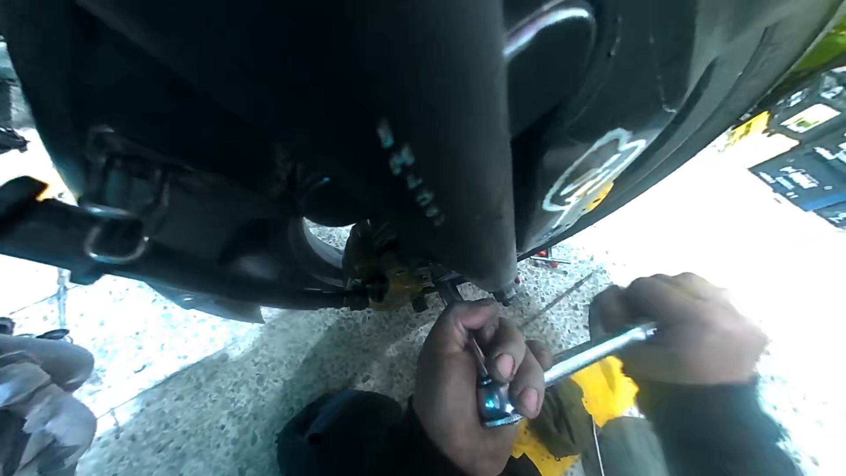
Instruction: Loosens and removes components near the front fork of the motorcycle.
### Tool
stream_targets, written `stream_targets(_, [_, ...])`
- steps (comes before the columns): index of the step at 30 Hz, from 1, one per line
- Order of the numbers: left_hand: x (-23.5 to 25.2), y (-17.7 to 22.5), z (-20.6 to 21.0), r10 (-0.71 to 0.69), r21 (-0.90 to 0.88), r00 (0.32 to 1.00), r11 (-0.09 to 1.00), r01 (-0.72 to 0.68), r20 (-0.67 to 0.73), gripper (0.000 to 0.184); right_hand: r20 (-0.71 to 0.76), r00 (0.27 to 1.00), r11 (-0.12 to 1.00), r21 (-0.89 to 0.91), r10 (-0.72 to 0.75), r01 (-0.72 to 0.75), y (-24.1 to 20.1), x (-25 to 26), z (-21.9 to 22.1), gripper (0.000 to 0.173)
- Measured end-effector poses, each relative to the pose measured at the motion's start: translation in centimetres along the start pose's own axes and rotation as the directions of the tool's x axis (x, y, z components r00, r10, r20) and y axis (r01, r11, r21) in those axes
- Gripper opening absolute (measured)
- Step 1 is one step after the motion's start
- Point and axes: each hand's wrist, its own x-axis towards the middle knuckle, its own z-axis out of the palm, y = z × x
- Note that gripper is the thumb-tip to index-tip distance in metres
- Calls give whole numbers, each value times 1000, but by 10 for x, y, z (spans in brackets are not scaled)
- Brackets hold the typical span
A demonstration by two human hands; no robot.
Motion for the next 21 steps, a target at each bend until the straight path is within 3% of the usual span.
stream_targets(4, [0,4,8,-4,72,988,997,15,-153,42,-235,971,998,56,36,-23,-6,-11,40,42])
stream_targets(7, [0,4,14,10,86,974,996,10,-228,41,-316,947,996,89,57,-30,-8,-12,50,42])
stream_targets(12, [1,3,23,53,170,930,985,11,-364,44,-362,919,976,202,155,-85,-13,-27,82,43])
stream_targets(21, [0,2,28,110,298,904,954,20,-414,43,-405,877,945,296,259,-142,-26,-41,105,43])
